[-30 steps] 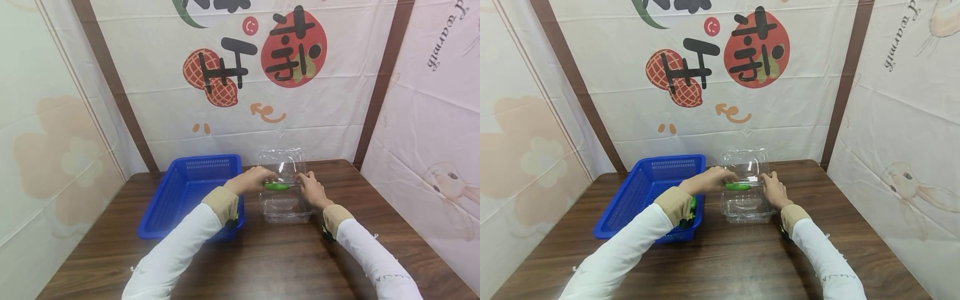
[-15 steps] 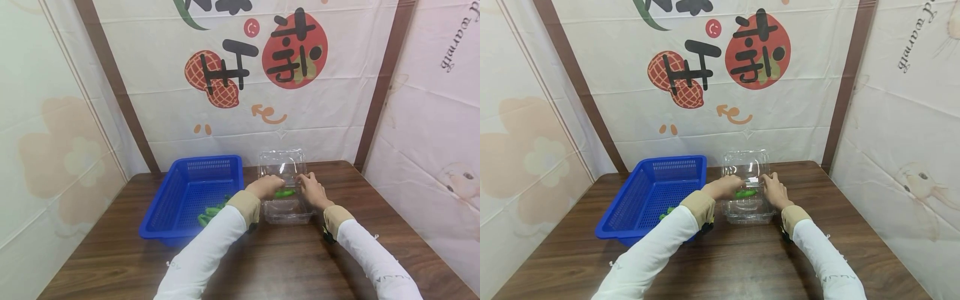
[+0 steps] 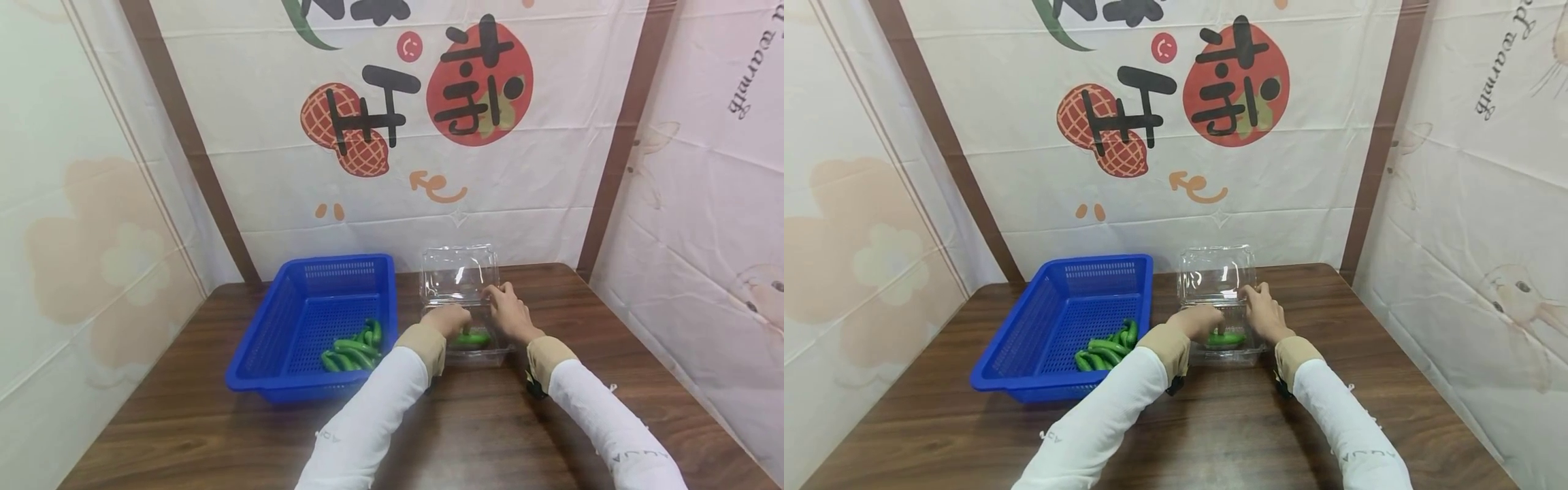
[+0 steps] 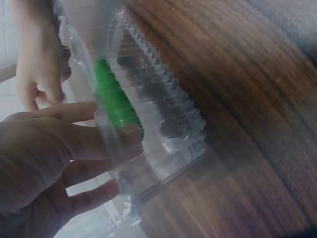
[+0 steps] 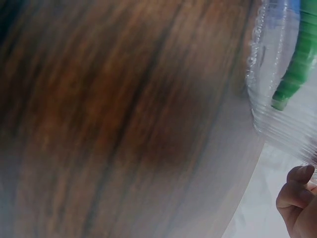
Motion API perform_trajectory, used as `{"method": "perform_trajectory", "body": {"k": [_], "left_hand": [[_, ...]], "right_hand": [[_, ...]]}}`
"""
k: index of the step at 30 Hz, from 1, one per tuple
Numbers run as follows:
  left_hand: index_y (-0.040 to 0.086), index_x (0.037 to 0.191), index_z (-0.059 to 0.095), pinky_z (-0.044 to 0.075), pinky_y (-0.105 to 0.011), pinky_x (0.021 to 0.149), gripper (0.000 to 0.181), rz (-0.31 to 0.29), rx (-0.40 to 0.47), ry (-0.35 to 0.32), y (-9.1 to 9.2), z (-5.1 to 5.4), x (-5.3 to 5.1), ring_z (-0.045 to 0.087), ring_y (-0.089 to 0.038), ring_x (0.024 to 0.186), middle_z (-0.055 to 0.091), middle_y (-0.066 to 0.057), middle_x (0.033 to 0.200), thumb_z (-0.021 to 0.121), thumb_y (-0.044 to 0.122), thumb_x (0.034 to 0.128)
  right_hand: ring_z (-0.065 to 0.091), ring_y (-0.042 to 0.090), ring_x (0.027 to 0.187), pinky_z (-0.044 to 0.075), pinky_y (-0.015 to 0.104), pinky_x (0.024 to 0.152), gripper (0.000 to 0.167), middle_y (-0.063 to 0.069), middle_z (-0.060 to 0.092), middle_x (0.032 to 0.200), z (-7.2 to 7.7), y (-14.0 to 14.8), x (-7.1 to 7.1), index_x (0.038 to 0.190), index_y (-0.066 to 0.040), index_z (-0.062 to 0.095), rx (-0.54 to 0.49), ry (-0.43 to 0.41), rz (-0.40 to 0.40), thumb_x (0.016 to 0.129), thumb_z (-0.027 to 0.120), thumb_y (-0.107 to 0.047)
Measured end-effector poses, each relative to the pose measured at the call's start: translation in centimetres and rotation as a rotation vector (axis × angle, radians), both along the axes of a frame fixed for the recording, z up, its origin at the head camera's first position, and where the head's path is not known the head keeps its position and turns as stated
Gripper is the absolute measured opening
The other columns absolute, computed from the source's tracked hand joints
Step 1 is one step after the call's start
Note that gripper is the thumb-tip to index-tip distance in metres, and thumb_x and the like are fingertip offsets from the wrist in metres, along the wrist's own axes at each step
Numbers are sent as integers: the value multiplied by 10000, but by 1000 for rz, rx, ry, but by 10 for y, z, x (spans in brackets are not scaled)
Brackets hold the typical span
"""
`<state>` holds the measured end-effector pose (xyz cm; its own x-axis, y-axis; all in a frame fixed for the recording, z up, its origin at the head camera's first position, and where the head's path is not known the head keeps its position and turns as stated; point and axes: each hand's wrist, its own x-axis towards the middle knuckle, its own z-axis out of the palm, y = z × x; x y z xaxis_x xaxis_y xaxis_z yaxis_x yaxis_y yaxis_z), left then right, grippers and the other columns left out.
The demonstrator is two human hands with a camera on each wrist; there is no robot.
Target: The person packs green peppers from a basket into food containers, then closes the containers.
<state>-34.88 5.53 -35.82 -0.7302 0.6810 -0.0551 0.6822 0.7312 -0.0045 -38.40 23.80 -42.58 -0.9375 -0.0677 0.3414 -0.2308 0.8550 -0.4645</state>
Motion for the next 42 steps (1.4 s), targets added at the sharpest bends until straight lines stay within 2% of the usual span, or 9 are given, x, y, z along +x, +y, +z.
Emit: {"method": "perform_trajectory", "body": {"k": [6, 10, 17, 24, 29, 35, 37, 42], "left_hand": [[168, 1018, 759, 542, -293, 760, 250, 20, 25, -37, 3, -10, 1, 674, -189, 875, 726, -15, 1025, 705, 36, 813], [175, 1026, 755, 539, -296, 746, 258, 38, 21, -57, 5, -12, 2, 666, -188, 869, 720, -5, 1029, 713, 43, 808], [192, 1033, 743, 528, -291, 770, 283, 39, -9, -37, 6, -7, 2, 652, -178, 929, 702, 2, 1088, 686, 23, 814], [208, 1051, 735, 520, -281, 749, 362, 17, -54, -27, 7, -1, -3, 641, -160, 935, 693, 13, 1107, 705, -22, 773], [207, 1089, 741, 532, -307, 737, 362, 13, -59, -6, 7, 15, -11, 645, -173, 908, 700, 19, 1048, 715, 4, 791], [148, 1083, 734, 530, -349, 794, 217, 14, -36, 30, -1, 48, -11, 649, -205, 947, 700, -8, 1058, 682, 133, 873], [144, 1083, 734, 528, -357, 804, 214, 10, -27, 39, -6, 59, -11, 647, -207, 959, 699, -19, 1071, 669, 134, 879], [117, 1057, 727, 518, -357, 811, 195, 12, 12, 13, -17, 81, -15, 642, -203, 937, 699, -34, 1046, 659, 99, 876]], "right_hand": [[598, 358, 742, 489, 501, 604, 231, 151, 469, 1114, -4, -1, -2, 1160, -142, 625, 3, 19, -4, 968, 515, -75], [591, 353, 722, 484, 501, 595, 237, 154, 466, 1111, -5, 0, -3, 1162, -139, 625, 5, 26, -2, 963, 515, -73], [600, 385, 748, 488, 527, 626, 230, 157, 465, 1118, -4, 0, -2, 1164, -137, 625, -4, 31, -6, 970, 516, -78], [601, 387, 745, 491, 531, 629, 228, 167, 467, 1128, -3, 0, -1, 1169, -136, 620, 0, 27, 2, 977, 513, -76], [599, 386, 745, 487, 527, 609, 231, 176, 474, 1124, -3, 0, 1, 1170, -117, 627, -3, 38, 4, 973, 519, -62], [598, 385, 746, 484, 528, 604, 224, 181, 473, 1109, -1, 0, 1, 1158, -109, 626, -6, 40, 13, 970, 520, -46], [599, 385, 749, 484, 527, 608, 225, 178, 473, 1109, 0, 0, 1, 1159, -110, 627, -6, 34, 11, 971, 520, -46], [596, 383, 761, 482, 523, 618, 236, 177, 474, 1122, 0, 0, 2, 1166, -116, 624, -9, 16, 7, 974, 501, -55]]}}
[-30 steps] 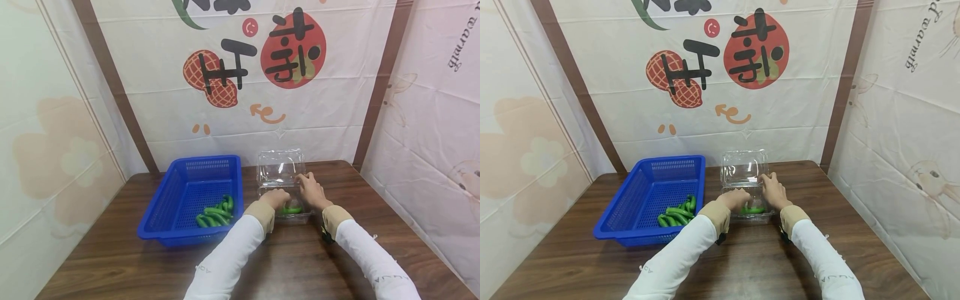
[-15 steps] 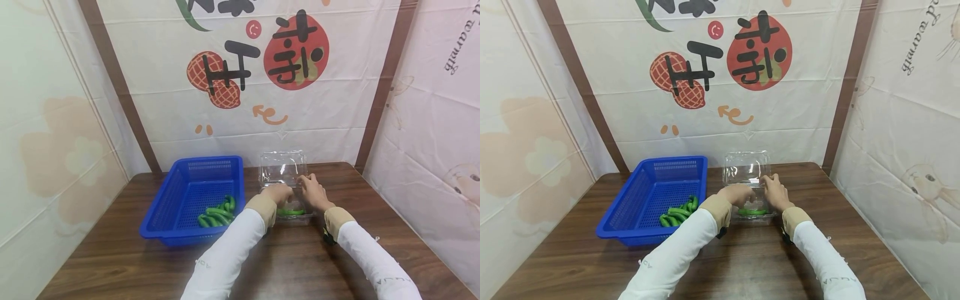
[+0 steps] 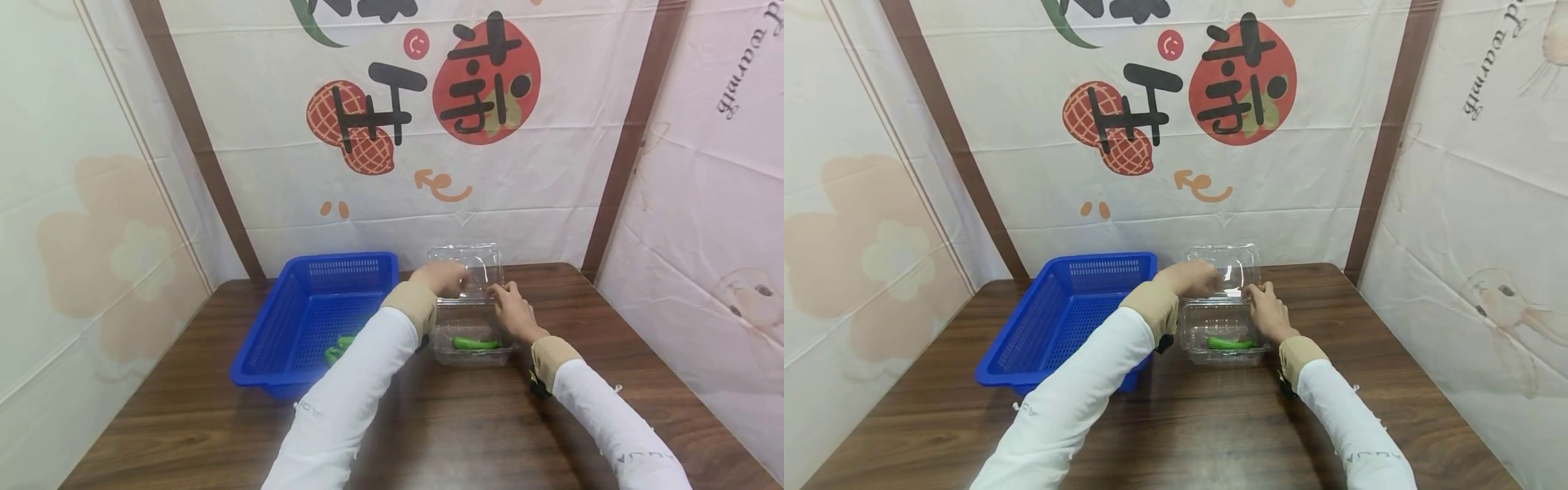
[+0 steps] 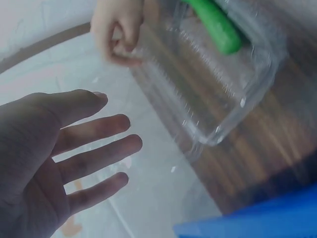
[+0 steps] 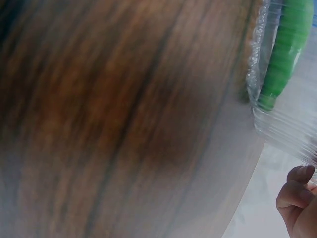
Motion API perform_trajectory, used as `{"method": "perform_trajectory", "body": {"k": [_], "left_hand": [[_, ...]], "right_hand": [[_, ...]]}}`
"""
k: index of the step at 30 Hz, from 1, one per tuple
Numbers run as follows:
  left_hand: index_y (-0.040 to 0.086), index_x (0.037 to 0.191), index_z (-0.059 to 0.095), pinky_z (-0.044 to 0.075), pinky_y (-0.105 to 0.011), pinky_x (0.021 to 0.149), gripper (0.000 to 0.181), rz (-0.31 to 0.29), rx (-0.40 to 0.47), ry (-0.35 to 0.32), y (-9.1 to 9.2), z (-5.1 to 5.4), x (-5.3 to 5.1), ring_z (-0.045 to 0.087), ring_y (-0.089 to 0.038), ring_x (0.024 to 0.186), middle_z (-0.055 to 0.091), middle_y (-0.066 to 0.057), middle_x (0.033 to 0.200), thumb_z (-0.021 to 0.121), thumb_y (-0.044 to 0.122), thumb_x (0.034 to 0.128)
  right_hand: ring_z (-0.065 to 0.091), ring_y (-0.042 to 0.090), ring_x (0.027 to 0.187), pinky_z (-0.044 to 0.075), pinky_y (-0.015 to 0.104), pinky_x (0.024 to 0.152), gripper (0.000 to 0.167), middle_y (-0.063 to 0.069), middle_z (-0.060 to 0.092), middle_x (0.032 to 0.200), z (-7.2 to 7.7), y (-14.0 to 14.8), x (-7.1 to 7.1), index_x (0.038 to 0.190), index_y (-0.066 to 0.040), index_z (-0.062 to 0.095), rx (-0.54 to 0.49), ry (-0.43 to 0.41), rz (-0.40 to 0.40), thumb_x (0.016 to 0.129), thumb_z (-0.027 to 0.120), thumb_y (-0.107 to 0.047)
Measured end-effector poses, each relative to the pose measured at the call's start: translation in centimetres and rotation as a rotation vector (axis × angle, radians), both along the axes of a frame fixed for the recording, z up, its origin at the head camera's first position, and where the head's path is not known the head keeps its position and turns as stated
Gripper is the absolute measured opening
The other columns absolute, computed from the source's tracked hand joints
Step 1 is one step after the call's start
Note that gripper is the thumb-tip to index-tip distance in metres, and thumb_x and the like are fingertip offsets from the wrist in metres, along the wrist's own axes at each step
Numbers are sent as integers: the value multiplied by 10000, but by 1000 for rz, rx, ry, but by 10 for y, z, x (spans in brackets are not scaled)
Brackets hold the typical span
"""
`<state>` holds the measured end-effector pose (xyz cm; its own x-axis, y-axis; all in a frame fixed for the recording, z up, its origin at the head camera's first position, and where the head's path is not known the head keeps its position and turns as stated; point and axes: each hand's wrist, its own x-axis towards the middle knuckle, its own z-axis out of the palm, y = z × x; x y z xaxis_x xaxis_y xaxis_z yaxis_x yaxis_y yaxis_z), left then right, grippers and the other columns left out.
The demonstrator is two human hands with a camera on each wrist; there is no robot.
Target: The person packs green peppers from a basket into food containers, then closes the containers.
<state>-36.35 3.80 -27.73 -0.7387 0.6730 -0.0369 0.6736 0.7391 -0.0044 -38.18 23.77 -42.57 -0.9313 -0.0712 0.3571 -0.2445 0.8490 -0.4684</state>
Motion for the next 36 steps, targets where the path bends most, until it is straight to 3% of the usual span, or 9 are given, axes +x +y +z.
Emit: {"method": "perform_trajectory", "body": {"k": [7, 11, 16, 20, 26, 33, 36], "left_hand": [[96, 1045, 711, 504, -362, 858, 172, 10, 2, 25, -24, 27, -8, 624, -233, 982, 684, -59, 1064, 677, 183, 901], [99, 1080, 713, 490, -384, 902, 208, 48, 12, 45, -43, 42, -13, 616, -256, 1049, 676, -82, 1142, 654, 102, 880], [46, 1076, 718, 488, -383, 905, 239, 76, 39, 52, -74, 49, -20, 619, -274, 1020, 682, -122, 1109, 606, 37, 864], [17, 1058, 718, 488, -396, 911, 210, 83, 58, 42, -100, 43, -25, 621, -286, 1007, 687, -132, 1076, 615, 50, 878], [26, 1037, 727, 504, -416, 871, 194, 122, 47, 19, -133, 22, -28, 623, -295, 959, 694, -124, 1035, 629, 48, 871], [43, 1060, 718, 522, -391, 843, 303, 222, 136, -178, -154, -5, -28, 631, -261, 949, 683, -113, 1037, 677, -75, 784], [30, 1045, 722, 526, -375, 845, 308, 232, 155, -247, -158, -12, -27, 635, -250, 940, 689, -121, 1041, 695, -94, 765]], "right_hand": [[593, 365, 739, 486, 506, 604, 240, 173, 478, 1124, -2, 0, -1, 1165, -126, 622, 2, -3, 2, 969, 503, -56], [601, 377, 752, 492, 510, 610, 243, 176, 480, 1135, -3, 1, -2, 1168, -125, 624, 2, -2, 3, 968, 504, -57], [591, 378, 737, 484, 512, 603, 240, 180, 481, 1138, -2, 0, -2, 1148, -132, 623, 5, 12, 2, 957, 508, -43], [569, 348, 697, 473, 497, 592, 250, 175, 478, 1123, -2, 1, -3, 1146, -129, 620, 6, 11, 9, 951, 500, -30], [563, 344, 682, 471, 505, 590, 247, 179, 473, 1113, -2, 3, -2, 1149, -120, 616, 9, 11, 10, 951, 499, -30], [570, 347, 689, 475, 508, 596, 251, 169, 469, 1106, -3, 2, -2, 1144, -125, 615, 8, 12, 16, 949, 491, -25], [576, 355, 701, 479, 512, 610, 246, 158, 467, 1103, -2, 1, -2, 1140, -132, 616, 10, 9, 13, 948, 498, -33]]}}
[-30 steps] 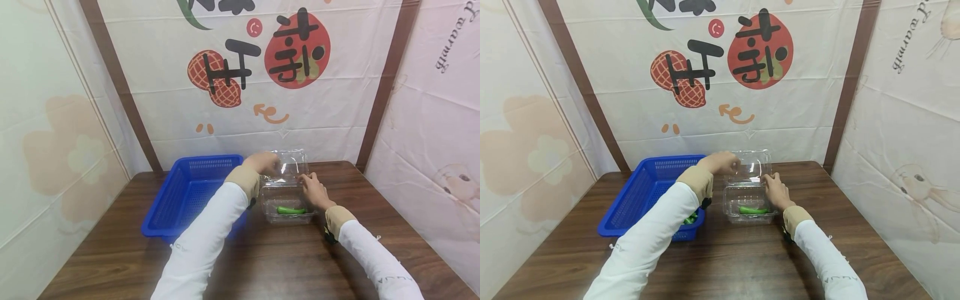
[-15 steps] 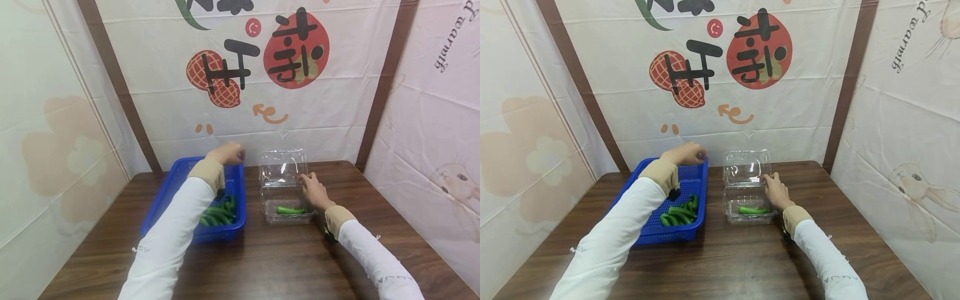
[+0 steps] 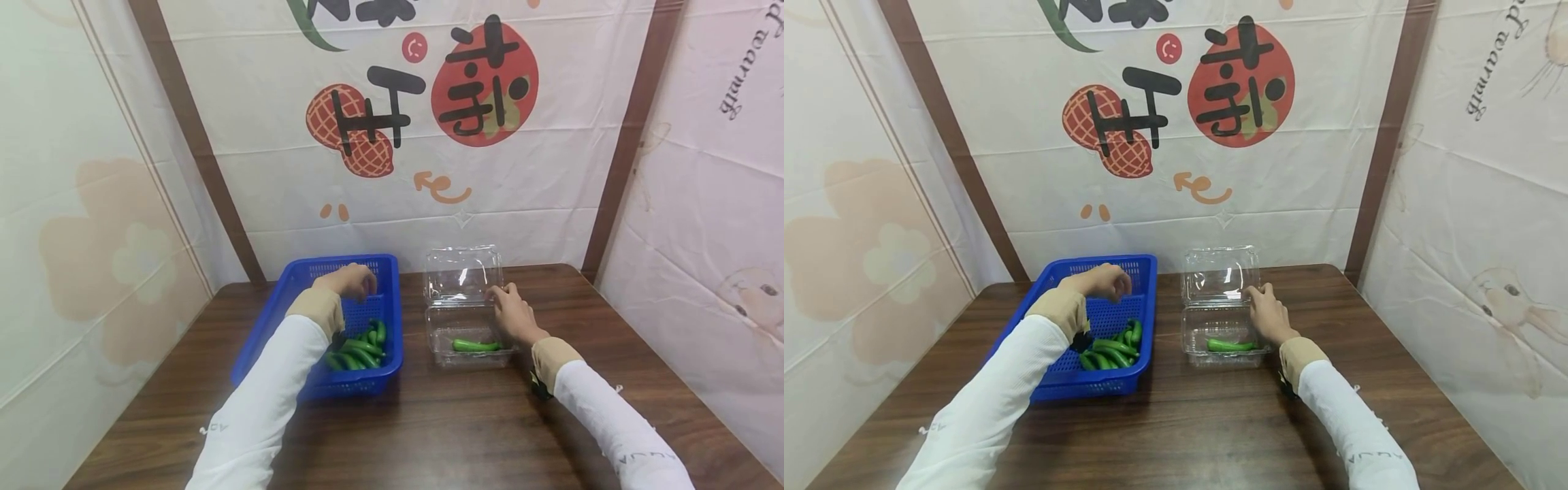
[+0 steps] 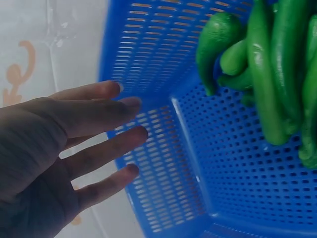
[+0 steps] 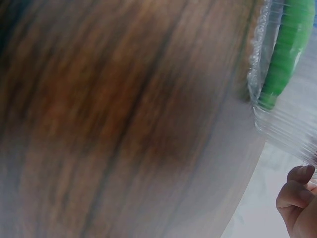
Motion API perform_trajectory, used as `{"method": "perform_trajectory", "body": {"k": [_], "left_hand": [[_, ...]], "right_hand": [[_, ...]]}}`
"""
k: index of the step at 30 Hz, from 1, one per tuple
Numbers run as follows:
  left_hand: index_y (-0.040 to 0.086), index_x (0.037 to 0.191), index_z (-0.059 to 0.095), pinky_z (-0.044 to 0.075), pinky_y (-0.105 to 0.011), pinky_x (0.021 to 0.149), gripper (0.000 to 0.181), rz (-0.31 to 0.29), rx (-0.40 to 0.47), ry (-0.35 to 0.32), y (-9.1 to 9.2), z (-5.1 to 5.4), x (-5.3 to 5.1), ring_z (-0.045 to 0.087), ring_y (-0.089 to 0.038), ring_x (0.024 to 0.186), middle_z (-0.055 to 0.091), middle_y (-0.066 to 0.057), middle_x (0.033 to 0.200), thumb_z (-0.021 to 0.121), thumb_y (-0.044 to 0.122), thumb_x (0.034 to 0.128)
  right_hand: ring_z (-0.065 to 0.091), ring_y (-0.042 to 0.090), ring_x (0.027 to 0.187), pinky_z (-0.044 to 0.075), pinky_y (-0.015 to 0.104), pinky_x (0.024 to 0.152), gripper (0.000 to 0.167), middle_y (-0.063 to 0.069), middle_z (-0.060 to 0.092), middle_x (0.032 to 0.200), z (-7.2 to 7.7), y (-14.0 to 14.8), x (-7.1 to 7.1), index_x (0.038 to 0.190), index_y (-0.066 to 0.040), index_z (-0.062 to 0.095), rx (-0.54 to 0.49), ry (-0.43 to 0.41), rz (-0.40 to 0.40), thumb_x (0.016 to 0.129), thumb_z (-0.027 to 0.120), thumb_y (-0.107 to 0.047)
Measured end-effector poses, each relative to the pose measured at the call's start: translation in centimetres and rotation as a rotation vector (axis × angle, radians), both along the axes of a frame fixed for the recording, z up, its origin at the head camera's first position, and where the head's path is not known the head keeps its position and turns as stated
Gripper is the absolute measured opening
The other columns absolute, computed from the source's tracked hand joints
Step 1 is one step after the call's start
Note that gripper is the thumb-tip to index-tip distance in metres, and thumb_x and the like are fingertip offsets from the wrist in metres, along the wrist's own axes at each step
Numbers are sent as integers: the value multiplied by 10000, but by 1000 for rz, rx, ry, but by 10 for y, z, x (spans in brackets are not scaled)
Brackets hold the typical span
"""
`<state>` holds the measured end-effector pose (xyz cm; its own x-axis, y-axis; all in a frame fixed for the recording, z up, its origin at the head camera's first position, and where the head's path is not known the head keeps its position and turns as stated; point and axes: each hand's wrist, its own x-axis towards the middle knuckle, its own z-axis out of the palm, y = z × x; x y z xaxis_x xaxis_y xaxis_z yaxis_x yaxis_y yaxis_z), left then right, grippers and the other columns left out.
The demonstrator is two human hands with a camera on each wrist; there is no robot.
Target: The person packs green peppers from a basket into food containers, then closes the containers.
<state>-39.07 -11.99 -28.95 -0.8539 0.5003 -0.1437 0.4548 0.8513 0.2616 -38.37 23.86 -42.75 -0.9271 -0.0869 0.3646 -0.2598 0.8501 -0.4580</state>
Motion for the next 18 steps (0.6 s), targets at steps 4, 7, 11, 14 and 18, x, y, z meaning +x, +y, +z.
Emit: {"method": "perform_trajectory", "body": {"k": [4, 7, 11, 14, 18], "left_hand": [[21, 979, 735, 526, -392, 881, 227, 27, -4, -128, -4, -6, 2, 643, -234, 939, 705, -106, 1017, 698, -88, 783], [33, 962, 746, 521, -406, 894, 189, 83, -32, -238, -6, -9, 4, 641, -208, 921, 712, -76, 978, 693, -64, 808], [38, 994, 750, 526, -378, 865, 219, 105, -75, -308, -9, -12, 6, 639, -192, 910, 714, -47, 941, 657, -64, 824], [65, 992, 758, 534, -349, 817, 248, 125, -105, -317, -10, -15, 9, 632, -193, 902, 709, -33, 912, 646, -65, 812], [131, 947, 777, 535, -318, 740, 268, 165, -156, -282, -10, -21, 16, 604, -176, 844, 690, 1, 853, 696, -40, 758]], "right_hand": [[575, 351, 701, 480, 514, 614, 248, 159, 465, 1107, 0, 0, 0, 1146, -128, 615, 1, -3, 5, 949, 498, -33], [571, 344, 697, 477, 515, 611, 249, 166, 466, 1106, 0, 1, 0, 1151, -119, 615, -2, 2, 11, 952, 499, -27], [566, 339, 689, 475, 513, 604, 249, 170, 469, 1104, -1, 2, -1, 1152, -116, 618, 1, 11, 11, 954, 499, -23], [567, 343, 685, 475, 515, 600, 250, 175, 472, 1105, -1, 2, -1, 1154, -114, 618, 4, 15, 11, 954, 497, -22], [575, 349, 702, 481, 517, 612, 249, 169, 476, 1109, -2, 1, -1, 1155, -118, 619, 5, 11, 7, 956, 497, -29]]}}
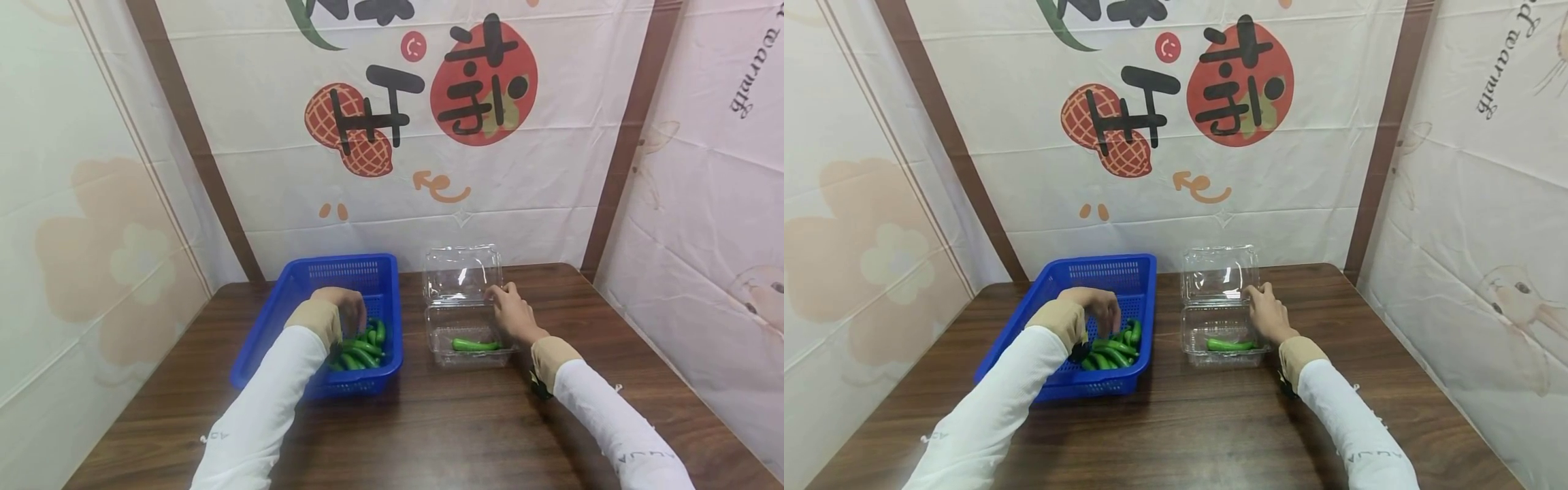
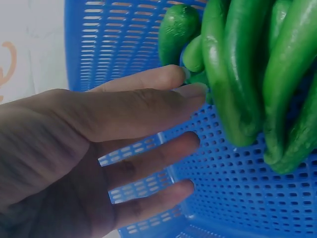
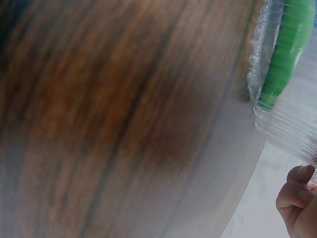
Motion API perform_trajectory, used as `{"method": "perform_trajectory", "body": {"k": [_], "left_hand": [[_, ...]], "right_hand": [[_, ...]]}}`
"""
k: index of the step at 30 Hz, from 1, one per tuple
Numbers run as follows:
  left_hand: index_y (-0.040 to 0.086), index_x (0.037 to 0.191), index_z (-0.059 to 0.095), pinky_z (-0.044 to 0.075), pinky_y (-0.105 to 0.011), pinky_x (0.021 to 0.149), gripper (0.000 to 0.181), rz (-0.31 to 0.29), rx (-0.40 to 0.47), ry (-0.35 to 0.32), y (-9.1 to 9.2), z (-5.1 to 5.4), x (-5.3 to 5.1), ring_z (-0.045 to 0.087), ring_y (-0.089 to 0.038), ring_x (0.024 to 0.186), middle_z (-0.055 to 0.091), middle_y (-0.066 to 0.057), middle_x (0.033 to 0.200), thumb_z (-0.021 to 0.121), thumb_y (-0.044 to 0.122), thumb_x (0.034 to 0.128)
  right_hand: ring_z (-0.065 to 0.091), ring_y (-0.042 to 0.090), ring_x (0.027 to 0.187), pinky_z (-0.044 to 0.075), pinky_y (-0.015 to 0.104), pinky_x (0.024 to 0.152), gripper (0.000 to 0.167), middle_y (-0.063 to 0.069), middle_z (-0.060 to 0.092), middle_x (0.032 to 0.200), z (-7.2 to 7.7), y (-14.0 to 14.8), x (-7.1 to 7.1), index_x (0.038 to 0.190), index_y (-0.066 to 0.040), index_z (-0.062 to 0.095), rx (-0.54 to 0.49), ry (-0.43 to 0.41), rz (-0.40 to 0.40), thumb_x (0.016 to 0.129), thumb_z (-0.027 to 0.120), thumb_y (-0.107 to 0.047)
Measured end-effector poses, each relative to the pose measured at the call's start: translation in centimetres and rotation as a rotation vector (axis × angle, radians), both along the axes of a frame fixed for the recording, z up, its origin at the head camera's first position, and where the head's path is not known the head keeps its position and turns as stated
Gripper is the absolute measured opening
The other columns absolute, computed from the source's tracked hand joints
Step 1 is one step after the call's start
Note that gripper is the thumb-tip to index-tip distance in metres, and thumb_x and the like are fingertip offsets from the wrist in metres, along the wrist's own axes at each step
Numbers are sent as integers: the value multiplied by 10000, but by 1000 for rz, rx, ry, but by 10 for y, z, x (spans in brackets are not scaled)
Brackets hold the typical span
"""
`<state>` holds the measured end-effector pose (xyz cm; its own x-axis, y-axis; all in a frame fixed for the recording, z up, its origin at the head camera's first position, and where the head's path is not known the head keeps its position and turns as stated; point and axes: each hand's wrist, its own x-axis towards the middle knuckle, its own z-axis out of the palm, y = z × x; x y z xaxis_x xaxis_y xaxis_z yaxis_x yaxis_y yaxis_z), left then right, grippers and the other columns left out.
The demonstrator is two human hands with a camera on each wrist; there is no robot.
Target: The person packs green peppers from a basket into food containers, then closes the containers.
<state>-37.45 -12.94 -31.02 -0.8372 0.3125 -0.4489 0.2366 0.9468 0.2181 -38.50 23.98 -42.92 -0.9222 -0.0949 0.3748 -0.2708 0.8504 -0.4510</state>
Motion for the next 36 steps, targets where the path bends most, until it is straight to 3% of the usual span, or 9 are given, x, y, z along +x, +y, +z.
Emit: {"method": "perform_trajectory", "body": {"k": [8, 18, 27, 36], "left_hand": [[178, 924, 779, 528, -293, 709, 288, 17, -14, 32, 1, -5, 11, 578, -165, 836, 663, 15, 871, 757, -12, 709], [261, 866, 764, 516, -308, 786, 234, -41, -79, 19, 0, -16, 2, 580, -153, 887, 655, 53, 921, 796, 58, 756], [232, 832, 754, 502, -298, 751, 211, -57, -91, 17, 0, -21, 2, 575, -147, 836, 663, 52, 857, 790, 44, 744], [171, 807, 748, 480, -276, 692, 158, -121, -109, 11, 1, -21, 2, 559, -131, 770, 653, 59, 809, 773, 28, 745]], "right_hand": [[584, 354, 719, 487, 522, 624, 235, 165, 477, 1122, 1, -2, -2, 1133, -141, 617, -1, -1, 3, 951, 517, -30], [594, 373, 740, 490, 534, 639, 232, 166, 481, 1135, 1, -1, -2, 1133, -149, 620, -3, -6, -12, 959, 508, -45], [593, 382, 750, 484, 538, 639, 229, 166, 478, 1125, 0, 0, -1, 1135, -142, 615, -3, -4, -11, 962, 499, -46], [596, 385, 745, 485, 537, 631, 223, 164, 478, 1114, -2, 0, -2, 1120, -147, 616, 1, 2, -13, 960, 496, -49]]}}
